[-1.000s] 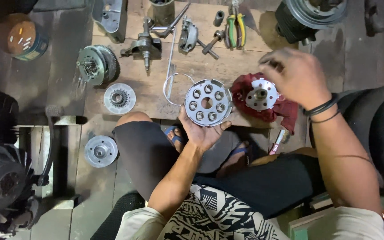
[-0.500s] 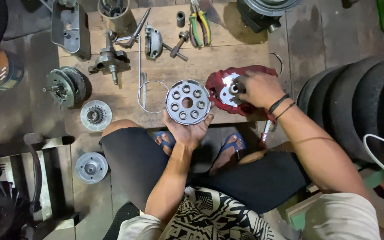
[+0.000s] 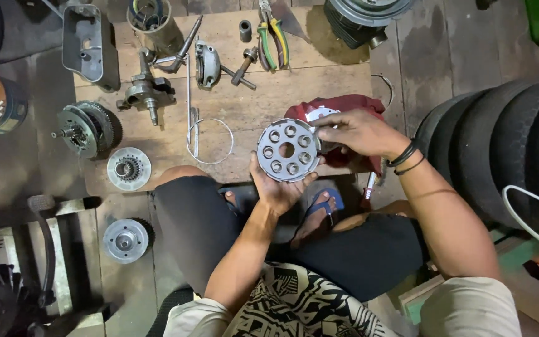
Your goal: The person assembles a circular metal component by inserting small cylindrical pieces into its holes. They handle the parts by hand, rotate the component, and place each piece into position on a cluttered workbench.
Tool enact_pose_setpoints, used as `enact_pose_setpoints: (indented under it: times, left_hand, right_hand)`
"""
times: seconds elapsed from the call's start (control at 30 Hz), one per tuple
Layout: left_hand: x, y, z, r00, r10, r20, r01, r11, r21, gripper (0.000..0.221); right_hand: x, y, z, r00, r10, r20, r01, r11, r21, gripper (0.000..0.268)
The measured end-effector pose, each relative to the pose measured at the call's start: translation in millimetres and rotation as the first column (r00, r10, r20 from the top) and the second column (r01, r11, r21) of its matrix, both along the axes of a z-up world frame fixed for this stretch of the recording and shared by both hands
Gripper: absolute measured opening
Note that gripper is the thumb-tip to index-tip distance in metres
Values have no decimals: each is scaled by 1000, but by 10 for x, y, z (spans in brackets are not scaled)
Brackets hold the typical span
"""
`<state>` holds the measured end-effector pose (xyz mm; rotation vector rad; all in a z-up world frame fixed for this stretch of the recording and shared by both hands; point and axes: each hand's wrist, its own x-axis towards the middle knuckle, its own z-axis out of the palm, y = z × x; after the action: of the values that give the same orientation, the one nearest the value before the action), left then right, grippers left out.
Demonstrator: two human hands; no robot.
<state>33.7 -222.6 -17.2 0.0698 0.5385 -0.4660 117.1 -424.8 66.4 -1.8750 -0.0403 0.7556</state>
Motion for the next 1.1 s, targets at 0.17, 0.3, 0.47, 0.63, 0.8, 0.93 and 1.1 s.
enact_pose_setpoints:
  times: [0.17,0.3,0.47,0.63,0.8,0.93,1.1]
  left_hand:
    - [120,-16,40,998,-57,6,57,998,-6,76]
    - [245,-115,29,995,-87,50,90,995,-51,81]
    - [359,-203,188,983,-145,110,153,986,-60,78]
    - [342,-220,147,981,-146,125,157,985,-77,75]
    - [319,-202,108,977,-158,146,174,979,-105,78]
    - [305,-180,89,977,-133,166,153,982,-112,81]
    - [296,-19,-188,990,-93,109,103,990,-95,76]
  right_hand:
    - [43,-28,-117,998,-62,-5,62,995,74,35]
    - [32,7,-54,987,-161,22,155,973,168,35]
    - [181,-190,-334,958,-287,-4,278,923,265,24]
    - [124,-214,-394,951,-310,-7,299,910,288,23]
    - [46,-132,-231,947,-321,-7,311,913,265,20]
    - [68,-85,-184,955,-295,0,283,915,288,19]
    - [182,-82,-118,982,-177,65,159,963,216,26]
